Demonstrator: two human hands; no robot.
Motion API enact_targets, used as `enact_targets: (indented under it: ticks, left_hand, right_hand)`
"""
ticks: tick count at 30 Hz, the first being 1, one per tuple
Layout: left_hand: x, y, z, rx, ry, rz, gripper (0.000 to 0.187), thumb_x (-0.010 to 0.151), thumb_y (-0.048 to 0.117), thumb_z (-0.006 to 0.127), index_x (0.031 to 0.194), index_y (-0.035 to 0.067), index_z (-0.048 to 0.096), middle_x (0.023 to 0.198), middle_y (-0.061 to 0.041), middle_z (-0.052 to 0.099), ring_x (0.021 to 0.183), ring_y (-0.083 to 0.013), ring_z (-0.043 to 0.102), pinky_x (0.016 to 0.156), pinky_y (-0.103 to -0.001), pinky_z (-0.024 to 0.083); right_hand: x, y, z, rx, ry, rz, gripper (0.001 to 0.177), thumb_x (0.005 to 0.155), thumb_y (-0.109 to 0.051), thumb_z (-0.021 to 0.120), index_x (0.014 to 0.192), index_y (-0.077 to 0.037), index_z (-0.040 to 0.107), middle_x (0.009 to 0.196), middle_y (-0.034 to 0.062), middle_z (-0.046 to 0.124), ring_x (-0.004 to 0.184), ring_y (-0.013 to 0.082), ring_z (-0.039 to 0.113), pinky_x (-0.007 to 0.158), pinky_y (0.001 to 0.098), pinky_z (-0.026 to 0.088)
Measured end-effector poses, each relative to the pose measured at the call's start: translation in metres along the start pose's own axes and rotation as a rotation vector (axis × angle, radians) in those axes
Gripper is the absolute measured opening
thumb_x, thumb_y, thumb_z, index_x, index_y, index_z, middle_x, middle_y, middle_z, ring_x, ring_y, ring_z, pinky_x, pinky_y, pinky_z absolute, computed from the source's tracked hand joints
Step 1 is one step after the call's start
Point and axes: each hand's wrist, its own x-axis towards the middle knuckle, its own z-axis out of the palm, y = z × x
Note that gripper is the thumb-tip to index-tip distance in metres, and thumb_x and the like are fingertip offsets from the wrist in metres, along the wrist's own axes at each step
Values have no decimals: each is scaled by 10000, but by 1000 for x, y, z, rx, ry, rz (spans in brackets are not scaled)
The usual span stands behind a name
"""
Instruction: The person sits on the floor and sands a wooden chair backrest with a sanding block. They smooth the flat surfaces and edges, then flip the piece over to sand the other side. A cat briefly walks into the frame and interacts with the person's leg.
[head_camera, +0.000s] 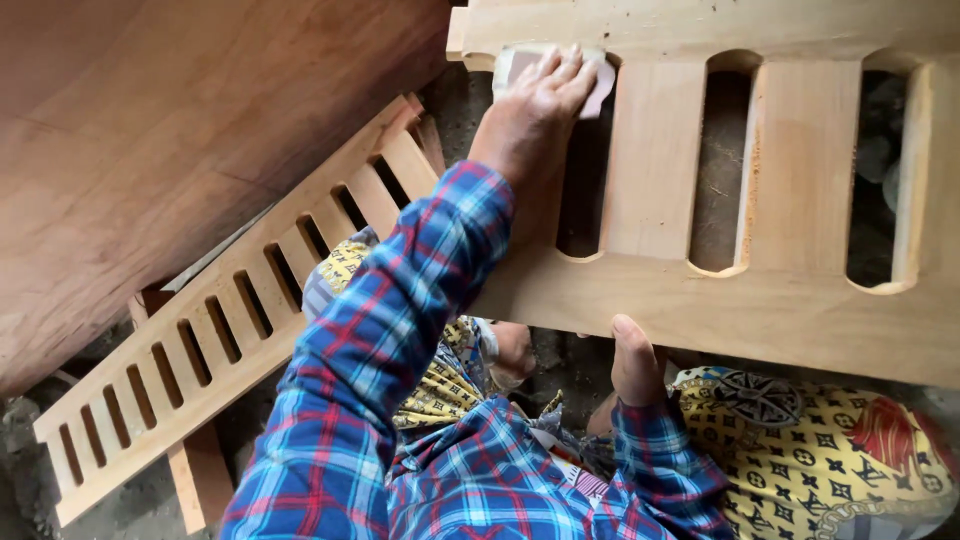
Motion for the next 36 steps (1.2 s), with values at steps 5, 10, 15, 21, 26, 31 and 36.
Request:
enact_targets:
  ticks: [5,10,15,21,26,31,36]
  left_hand:
    - [-80,67,-78,-3,-39,11,584,886,173,668,1453,115,541,1407,-166,620,1283,-419,604,1077,-507,514]
    - [-130,99,-128,-78,-182,-33,564,892,170,606,1452,115,567,1439,-143,608,1325,-394,567,1067,-504,495]
    - [-81,59,-71,64,47,69,497,909,113,620,1406,105,601,1363,-148,655,1237,-366,641,1059,-428,525]
    - [-21,15,-40,-9,-119,-100,525,906,-52,516,1428,4,514,1467,-250,534,1361,-450,513,1137,-481,457]
    - [-87,54,-86,61,-3,14,474,930,153,596,1393,53,591,1360,-204,636,1250,-428,615,1040,-492,515]
    - [-136,91,-121,-8,-153,-32,495,969,239,592,1428,55,576,1429,-186,600,1333,-404,553,1085,-479,471]
    - [-83,55,-70,49,-11,17,479,948,174,609,1420,97,585,1365,-165,651,1253,-384,631,1062,-456,519]
  right_hand:
    - [3,-37,24,-616,171,-421,317,1016,-55,603,1329,-20,640,1280,48,671,1269,106,557,1109,264,463]
    - [5,-21,22,-742,215,-553,277,988,-106,705,1262,-73,707,1174,30,698,1206,156,633,1166,298,440]
    - [23,-55,24,-83,-3,-127,346,999,-100,569,1325,7,614,1353,74,612,1338,247,558,1199,427,395]
    - [8,-17,23,-216,141,-309,264,915,-99,713,1150,-216,683,1368,130,603,1337,246,543,1220,440,430]
    - [12,-68,23,-341,0,-172,239,995,8,536,1196,-4,664,1247,55,638,1245,131,551,1198,440,352]
    - [17,-9,11,-541,191,-645,284,960,21,691,1242,53,690,1092,117,703,1108,225,674,1080,357,498]
    - [32,-37,12,223,-140,-93,300,1039,-130,455,1078,14,716,1059,92,716,1045,205,682,950,425,585]
